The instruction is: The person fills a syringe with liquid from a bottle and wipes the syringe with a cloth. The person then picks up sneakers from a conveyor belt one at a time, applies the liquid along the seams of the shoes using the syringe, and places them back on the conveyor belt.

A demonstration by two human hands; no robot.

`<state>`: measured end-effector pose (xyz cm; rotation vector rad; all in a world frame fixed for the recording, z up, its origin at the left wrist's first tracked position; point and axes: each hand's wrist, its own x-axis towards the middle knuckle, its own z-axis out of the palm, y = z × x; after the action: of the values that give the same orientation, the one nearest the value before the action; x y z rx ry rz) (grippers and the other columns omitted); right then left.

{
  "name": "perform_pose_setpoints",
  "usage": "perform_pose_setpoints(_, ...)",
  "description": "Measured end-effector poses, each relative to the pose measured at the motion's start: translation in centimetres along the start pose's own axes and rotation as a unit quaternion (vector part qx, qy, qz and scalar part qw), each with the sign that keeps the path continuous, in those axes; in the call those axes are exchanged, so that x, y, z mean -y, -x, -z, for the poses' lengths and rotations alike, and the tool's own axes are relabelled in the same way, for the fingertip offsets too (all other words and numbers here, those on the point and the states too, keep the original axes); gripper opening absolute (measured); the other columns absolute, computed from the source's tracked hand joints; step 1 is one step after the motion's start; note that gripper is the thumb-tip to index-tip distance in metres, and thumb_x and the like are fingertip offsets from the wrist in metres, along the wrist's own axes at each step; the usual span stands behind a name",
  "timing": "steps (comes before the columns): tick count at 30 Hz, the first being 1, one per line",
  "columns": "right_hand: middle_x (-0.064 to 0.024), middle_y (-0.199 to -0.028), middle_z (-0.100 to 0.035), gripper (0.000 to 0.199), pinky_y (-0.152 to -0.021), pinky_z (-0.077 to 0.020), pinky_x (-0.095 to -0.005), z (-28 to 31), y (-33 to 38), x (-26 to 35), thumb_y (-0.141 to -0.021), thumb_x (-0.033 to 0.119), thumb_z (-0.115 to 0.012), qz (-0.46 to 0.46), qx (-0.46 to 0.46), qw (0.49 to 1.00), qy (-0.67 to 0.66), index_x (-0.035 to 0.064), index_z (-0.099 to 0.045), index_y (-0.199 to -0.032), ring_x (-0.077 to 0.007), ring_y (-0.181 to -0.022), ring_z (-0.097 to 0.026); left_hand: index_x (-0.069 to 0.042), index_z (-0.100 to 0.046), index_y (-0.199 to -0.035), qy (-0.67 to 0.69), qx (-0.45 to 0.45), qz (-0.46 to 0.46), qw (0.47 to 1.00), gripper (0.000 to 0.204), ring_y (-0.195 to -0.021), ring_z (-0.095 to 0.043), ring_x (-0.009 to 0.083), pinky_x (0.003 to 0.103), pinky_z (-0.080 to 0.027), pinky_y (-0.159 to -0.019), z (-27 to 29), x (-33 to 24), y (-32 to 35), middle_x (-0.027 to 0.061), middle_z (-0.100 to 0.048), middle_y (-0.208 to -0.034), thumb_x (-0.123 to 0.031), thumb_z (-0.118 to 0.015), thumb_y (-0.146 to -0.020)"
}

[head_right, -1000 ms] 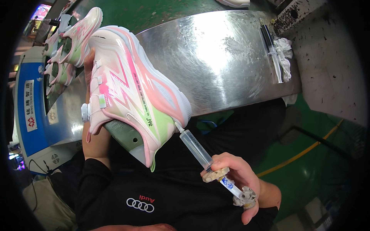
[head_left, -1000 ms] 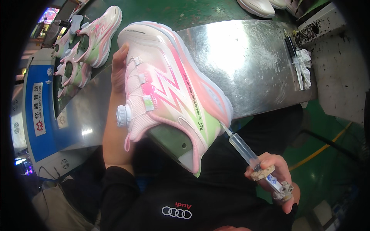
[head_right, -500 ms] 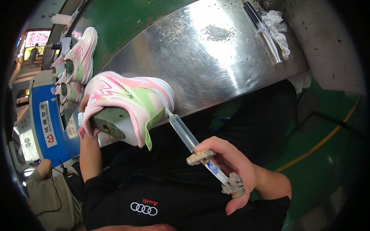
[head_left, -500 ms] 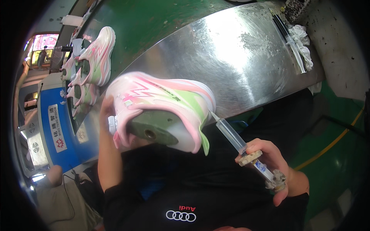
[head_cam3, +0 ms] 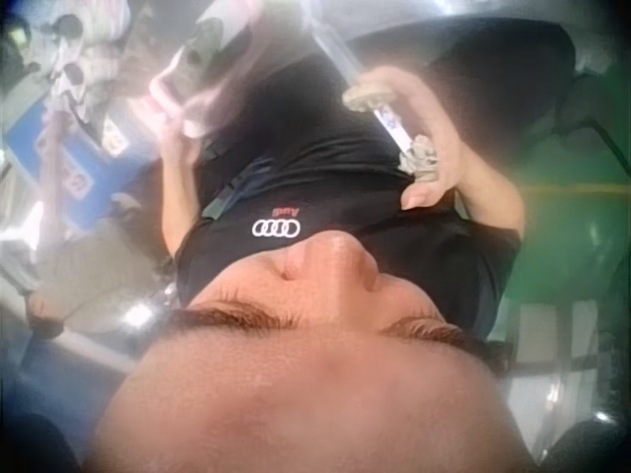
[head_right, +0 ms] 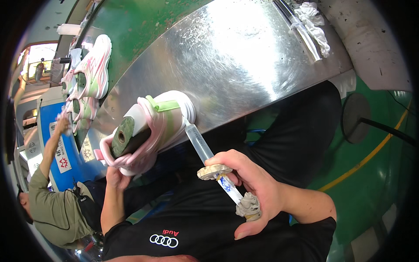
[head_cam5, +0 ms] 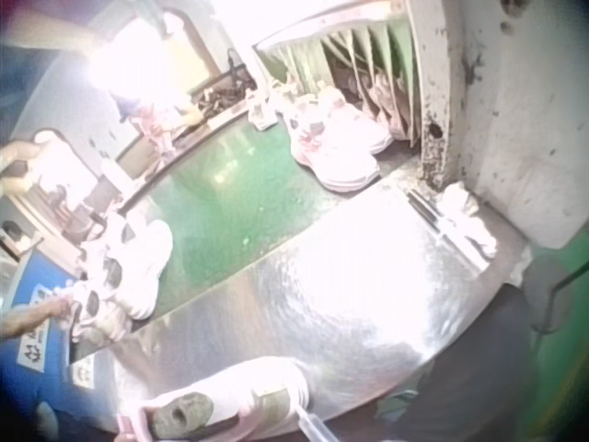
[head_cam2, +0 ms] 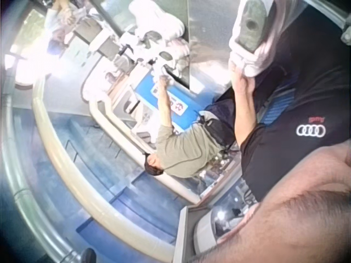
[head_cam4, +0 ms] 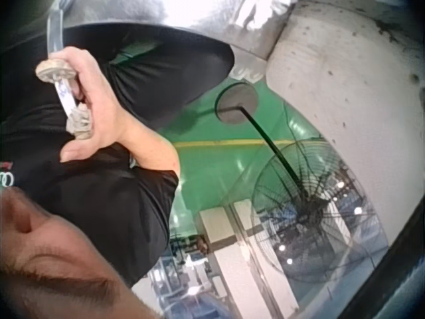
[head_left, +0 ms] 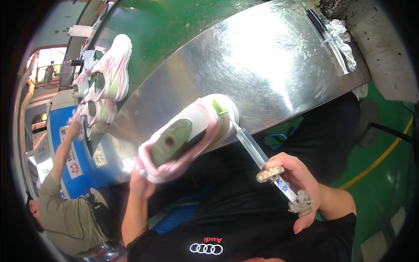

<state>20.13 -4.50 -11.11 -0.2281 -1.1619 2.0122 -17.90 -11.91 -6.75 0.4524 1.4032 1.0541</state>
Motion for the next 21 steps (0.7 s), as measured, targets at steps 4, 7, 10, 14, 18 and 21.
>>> perform_pose_setpoints(4, -0.0029, -0.111, -0.042, 0.108, -0.071, -0.0285, -0.0209, -0.5, -0.2, 0.7, -0.052, 0.044, -0.085, 0.015, 0.005, 0.999, 0.034, -0.0030, -0.030, -0.132, -0.0089, -0.077, -0.030, 0.003, -0.026, -0.136, 0.013, 0.032, 0.053, 0.998, 0.076, -0.117, -0.049, 0.0284, 0.039, -0.043, -0.098, -2.4, 1.5, 2.0, 0.0200, -0.043, -0.130, -0.041, -0.061, -0.084)
perform_pose_setpoints(7, -0.0044, -0.113, -0.043, 0.109, -0.070, -0.0285, -0.0209, -1.0, 0.2, 1.1, -0.051, 0.043, -0.086, 0.005, -0.007, 0.999, 0.043, -0.0039, -0.030, -0.132, -0.0091, -0.077, -0.030, 0.002, -0.020, -0.138, 0.123, 0.062, 0.056, 0.989, 0.095, -0.120, -0.047, 0.0310, 0.041, -0.039, -0.101, -5.0, 2.8, 2.5, 0.0218, -0.040, -0.133, -0.021, -0.077, -0.066)
perform_pose_setpoints(10, -0.0053, -0.113, -0.043, 0.110, -0.070, -0.0283, -0.0207, -1.4, 0.1, 1.5, -0.050, 0.043, -0.086, 0.001, -0.014, 0.999, 0.050, -0.0042, -0.030, -0.131, -0.0090, -0.077, -0.031, 0.003, -0.019, -0.139, 0.163, 0.125, 0.059, 0.977, 0.093, -0.122, -0.045, 0.0323, 0.044, -0.034, -0.105, -5.9, 4.1, 2.6, 0.0222, -0.039, -0.135, -0.015, -0.075, -0.066)
perform_pose_setpoints(14, -0.0056, -0.113, -0.043, 0.111, -0.069, -0.0278, -0.0203, -2.1, -0.2, 2.5, -0.049, 0.044, -0.087, 0.003, -0.006, 0.998, 0.064, -0.0046, -0.029, -0.131, -0.0088, -0.077, -0.032, 0.002, -0.024, -0.138, 0.228, 0.126, 0.077, 0.962, 0.087, -0.114, -0.053, 0.0319, 0.045, -0.042, -0.098, -7.2, 5.4, 2.9, 0.0201, -0.049, -0.126, -0.007, -0.071, -0.065)
perform_pose_setpoints(18, -0.0134, -0.115, -0.042, 0.113, -0.080, -0.0368, -0.0265, -2.5, -0.2, 4.0, -0.051, 0.049, -0.085, -0.049, 0.025, 0.994, 0.094, -0.0080, -0.028, -0.130, -0.0182, -0.097, -0.045, 0.007, -0.024, -0.136, 0.291, 0.219, 0.108, 0.925, 0.081, -0.119, -0.048, 0.0289, 0.042, -0.037, -0.102, -8.6, 6.5, 1.8, 0.0209, -0.045, -0.130, -0.003, -0.067, -0.068)
perform_pose_setpoints(21, -0.0145, -0.116, -0.043, 0.111, -0.087, -0.0387, -0.0283, -3.4, 0.1, 5.4, -0.052, 0.047, -0.086, -0.093, -0.006, 0.994, 0.057, -0.0093, -0.029, -0.129, -0.0199, -0.103, -0.050, 0.004, -0.025, -0.136, 0.313, 0.249, 0.133, 0.907, 0.080, -0.124, -0.043, 0.0296, 0.043, -0.034, -0.104, -10.4, 6.6, 0.9, 0.0185, -0.043, -0.133, 0.002, -0.065, -0.067)
